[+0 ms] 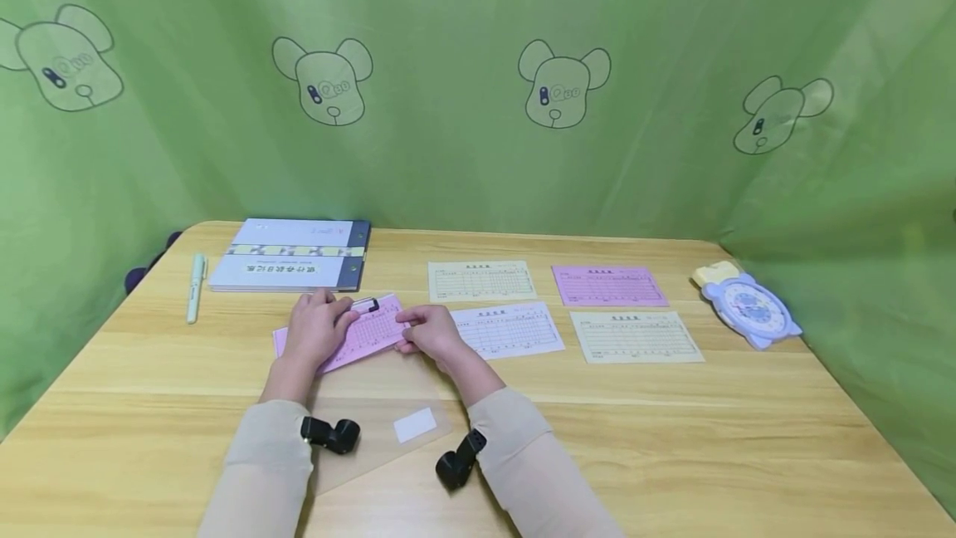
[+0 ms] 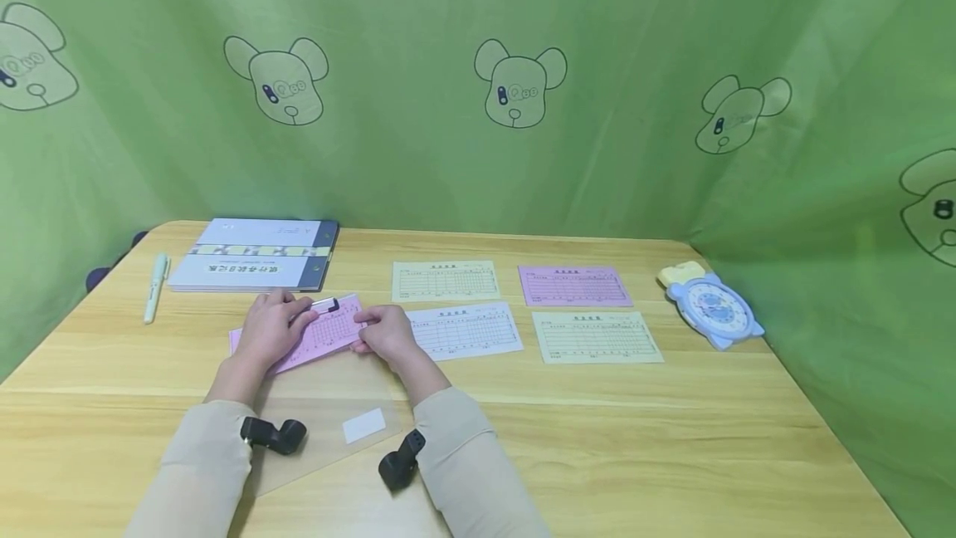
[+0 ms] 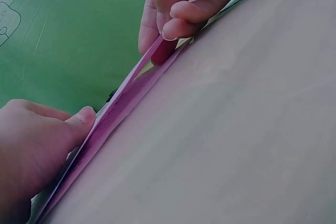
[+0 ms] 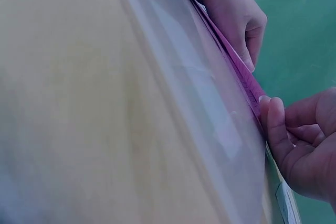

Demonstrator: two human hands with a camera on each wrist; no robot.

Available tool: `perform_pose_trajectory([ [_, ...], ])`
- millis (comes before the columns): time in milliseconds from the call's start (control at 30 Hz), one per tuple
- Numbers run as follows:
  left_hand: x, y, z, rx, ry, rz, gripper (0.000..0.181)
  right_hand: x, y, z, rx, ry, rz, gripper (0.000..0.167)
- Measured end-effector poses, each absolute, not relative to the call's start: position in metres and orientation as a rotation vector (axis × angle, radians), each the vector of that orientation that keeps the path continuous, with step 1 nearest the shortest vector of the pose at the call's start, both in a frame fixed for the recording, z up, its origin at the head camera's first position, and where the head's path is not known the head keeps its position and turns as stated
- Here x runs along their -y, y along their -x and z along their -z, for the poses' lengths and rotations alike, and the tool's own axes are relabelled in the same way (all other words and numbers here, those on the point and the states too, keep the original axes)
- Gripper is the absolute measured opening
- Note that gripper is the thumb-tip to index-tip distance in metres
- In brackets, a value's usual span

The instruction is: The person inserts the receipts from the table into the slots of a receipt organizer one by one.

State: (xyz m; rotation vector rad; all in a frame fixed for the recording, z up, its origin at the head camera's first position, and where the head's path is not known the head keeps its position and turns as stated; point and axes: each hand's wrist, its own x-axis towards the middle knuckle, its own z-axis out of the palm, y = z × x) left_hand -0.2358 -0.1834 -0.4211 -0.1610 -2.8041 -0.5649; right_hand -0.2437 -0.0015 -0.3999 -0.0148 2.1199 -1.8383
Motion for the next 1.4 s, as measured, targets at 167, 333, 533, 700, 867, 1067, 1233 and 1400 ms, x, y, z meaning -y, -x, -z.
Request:
perform_pose_trajectory([
  [167, 0.183, 0.236, 0.421, 2.803, 0.166, 0.556, 0.035, 0.001, 0.245, 0.400, -2.141, 0.042, 1.821, 0.029],
  [333, 0.183, 0.236, 0.421, 2.803, 0.157, 0.556, 0.035, 0.002, 0.246, 0.401, -2.153, 0.061, 1.808, 0.029],
  [533, 0.182, 0.236, 0.421, 2.806, 0.140, 0.562, 0.036, 0.003, 0.246, 0.401, -2.161, 0.055, 1.802, 0.030],
  [700, 0.182, 0.235, 0.422, 2.808, 0.130, 0.567, 0.037, 0.000, 0.245, 0.403, -2.145, 0.077, 1.821, 0.030],
  [867, 0.183, 0.235, 0.423, 2.803, 0.119, 0.576, 0.038, -0.013, 0.245, 0.401, -2.148, 0.141, 1.827, 0.027],
  [1067, 0.184, 0.235, 0.423, 2.793, 0.105, 0.579, 0.039, -0.042, 0.246, 0.386, -2.226, 0.243, 1.758, 0.028],
  [1233, 0.182, 0.234, 0.422, 2.784, 0.102, 0.598, 0.039, -0.071, 0.248, 0.368, -2.269, 0.326, 1.747, 0.030],
  [1400, 0.182, 0.233, 0.424, 2.779, 0.093, 0.648, 0.040, -0.103, 0.250, 0.351, -2.276, 0.377, 1.717, 0.033],
])
